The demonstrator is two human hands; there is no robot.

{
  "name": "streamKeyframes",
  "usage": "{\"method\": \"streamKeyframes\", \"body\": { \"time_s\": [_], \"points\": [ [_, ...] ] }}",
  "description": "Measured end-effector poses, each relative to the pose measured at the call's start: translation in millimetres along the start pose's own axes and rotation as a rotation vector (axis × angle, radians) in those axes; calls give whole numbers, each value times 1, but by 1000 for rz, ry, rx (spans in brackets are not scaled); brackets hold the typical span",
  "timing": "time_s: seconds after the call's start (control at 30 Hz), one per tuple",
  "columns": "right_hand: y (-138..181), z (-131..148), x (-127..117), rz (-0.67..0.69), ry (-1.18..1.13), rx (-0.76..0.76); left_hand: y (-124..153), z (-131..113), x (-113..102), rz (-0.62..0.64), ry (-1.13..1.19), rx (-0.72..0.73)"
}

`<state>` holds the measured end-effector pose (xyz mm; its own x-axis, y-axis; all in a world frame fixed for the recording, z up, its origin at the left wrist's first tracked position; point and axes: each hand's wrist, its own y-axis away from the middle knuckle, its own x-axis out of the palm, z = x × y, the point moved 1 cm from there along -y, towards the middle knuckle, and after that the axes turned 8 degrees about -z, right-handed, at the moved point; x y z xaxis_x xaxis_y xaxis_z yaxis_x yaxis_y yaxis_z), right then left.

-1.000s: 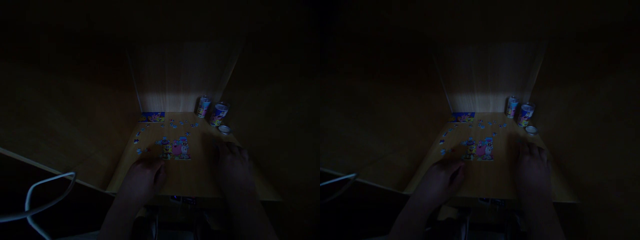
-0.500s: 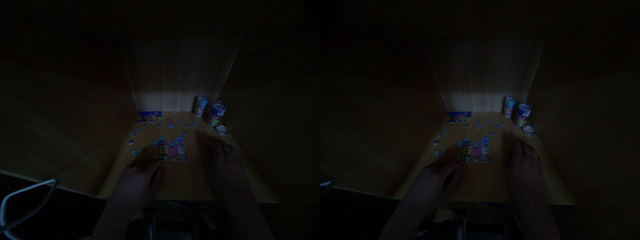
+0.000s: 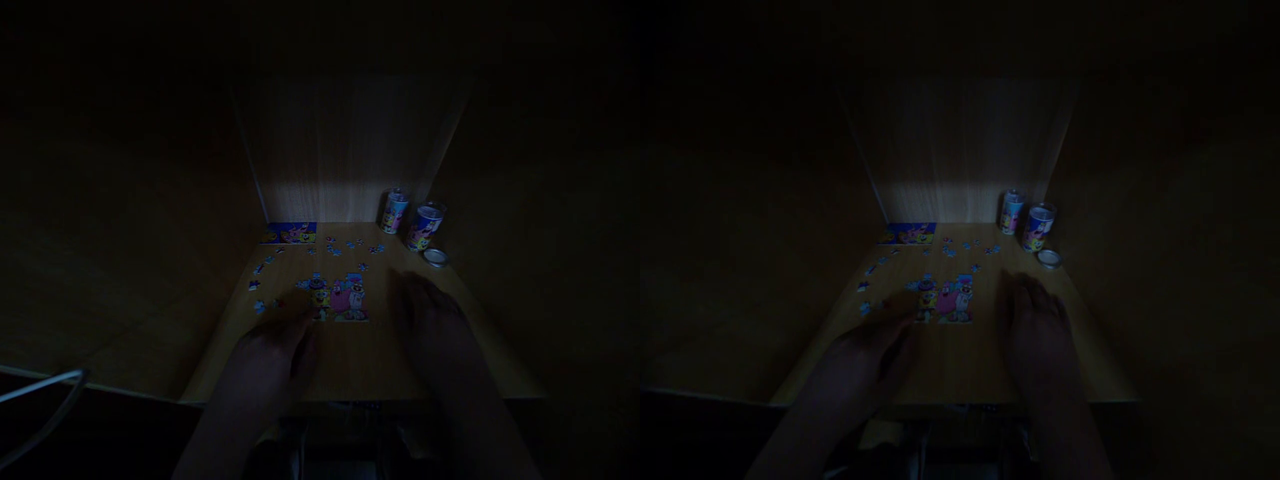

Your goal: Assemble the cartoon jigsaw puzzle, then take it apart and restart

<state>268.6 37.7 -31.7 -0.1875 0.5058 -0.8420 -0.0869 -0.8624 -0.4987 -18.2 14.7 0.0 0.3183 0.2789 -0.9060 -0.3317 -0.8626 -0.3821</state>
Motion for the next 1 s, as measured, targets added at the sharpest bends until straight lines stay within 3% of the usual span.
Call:
{"method": "streamKeyframes", "body": {
  "time_s": [0.7, 1.0],
  "points": [
    [1, -3, 2, -49, -4, -28, 1, 4, 7, -96, 72, 19],
    [1, -5, 6, -64, -16, -46, 0, 3, 4, -45, 66, 35]
  ]
}}
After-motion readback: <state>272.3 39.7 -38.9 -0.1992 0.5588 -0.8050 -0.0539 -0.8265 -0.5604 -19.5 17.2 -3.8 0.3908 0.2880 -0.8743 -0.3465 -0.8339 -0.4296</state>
